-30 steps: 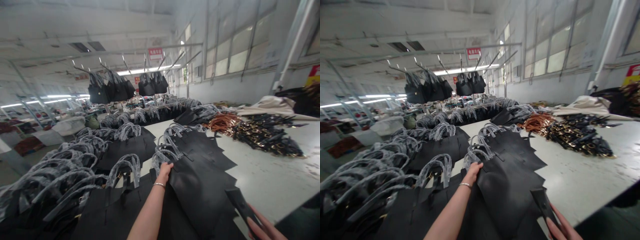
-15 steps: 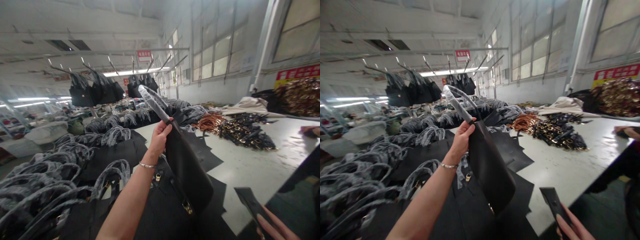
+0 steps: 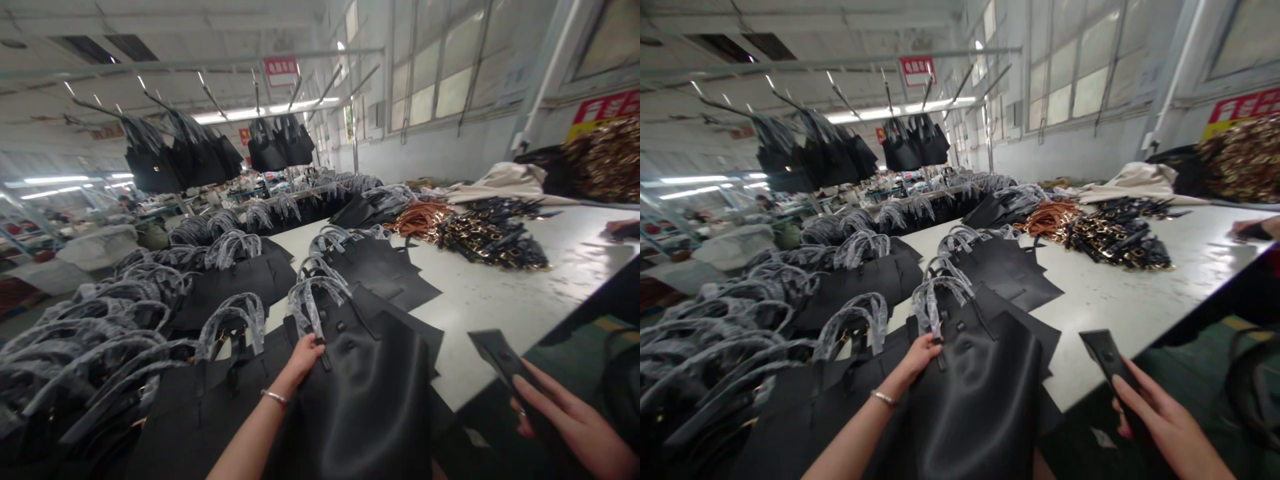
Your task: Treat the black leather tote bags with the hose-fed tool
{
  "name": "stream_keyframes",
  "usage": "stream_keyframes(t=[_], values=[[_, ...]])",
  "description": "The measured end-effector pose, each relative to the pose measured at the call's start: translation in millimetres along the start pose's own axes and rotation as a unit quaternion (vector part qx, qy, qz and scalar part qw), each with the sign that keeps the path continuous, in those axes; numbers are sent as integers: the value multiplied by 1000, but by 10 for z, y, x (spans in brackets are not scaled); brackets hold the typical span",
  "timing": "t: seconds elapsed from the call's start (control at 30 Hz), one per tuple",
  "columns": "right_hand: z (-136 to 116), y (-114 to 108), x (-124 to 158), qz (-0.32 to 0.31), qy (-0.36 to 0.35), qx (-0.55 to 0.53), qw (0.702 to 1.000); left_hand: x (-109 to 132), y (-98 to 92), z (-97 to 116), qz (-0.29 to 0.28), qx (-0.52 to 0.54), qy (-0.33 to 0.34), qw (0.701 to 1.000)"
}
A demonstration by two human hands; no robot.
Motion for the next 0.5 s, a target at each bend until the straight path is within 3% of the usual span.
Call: stream_keyframes(t=[0.1,0.2,0.27,0.37,0.5], values=[[-148,244,29,-84,23,-7,996,97,-60,5,101,-48,18,994],[-249,516,-6,-159,10,11,987,397,136,254,223,-168,152,948],[-288,714,-65,-199,1,18,980,601,531,373,183,-249,244,919],[-354,1015,-180,-248,-12,36,968,809,1115,346,53,-305,284,907],[-455,1325,-311,-323,-13,74,943,1009,1510,250,-27,-321,317,892]])
Point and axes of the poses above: each hand's wrist, its own x-axis away from the middle knuckle, its own y-axis out of the palm, z = x × y, the point moved 6 cm from there along -x, towards the middle knuckle, and after that the axes turned 14 degrees about -y, right-handed, at the moved point
